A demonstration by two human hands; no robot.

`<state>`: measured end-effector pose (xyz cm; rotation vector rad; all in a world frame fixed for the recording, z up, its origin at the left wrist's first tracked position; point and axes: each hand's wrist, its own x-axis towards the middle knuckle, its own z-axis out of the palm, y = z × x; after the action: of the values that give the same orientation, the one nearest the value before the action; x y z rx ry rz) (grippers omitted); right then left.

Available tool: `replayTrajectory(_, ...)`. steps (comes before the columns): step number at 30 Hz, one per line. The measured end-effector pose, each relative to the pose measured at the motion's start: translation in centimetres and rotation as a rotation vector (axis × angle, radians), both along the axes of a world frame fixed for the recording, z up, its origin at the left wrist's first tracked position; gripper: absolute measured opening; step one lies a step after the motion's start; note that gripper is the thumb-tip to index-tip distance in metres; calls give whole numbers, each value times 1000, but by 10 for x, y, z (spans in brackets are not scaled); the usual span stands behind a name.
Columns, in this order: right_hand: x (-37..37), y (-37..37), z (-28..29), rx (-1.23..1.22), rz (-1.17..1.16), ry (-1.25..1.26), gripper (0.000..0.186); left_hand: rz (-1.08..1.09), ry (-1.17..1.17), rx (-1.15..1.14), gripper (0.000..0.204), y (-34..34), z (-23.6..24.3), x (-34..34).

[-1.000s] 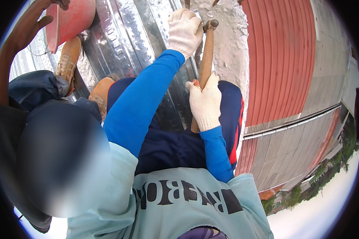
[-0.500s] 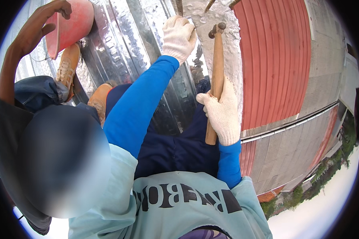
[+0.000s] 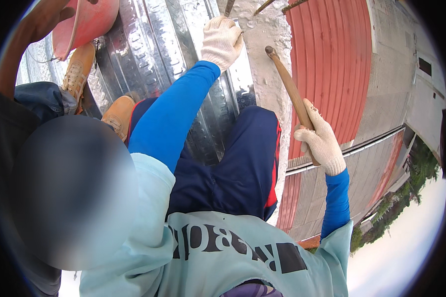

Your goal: The person is installing metal roof panels on a sloped roof. They use a hammer to secure nails into the panels, working alongside another person who assists with positioning and additional nailing.

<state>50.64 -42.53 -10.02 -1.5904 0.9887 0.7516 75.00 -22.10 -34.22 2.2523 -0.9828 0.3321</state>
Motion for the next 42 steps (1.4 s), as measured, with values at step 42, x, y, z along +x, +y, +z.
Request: replayTrajectory(42, 36, 3, 8, 41, 55, -82, 67, 6, -16, 25, 17, 4, -15, 12)
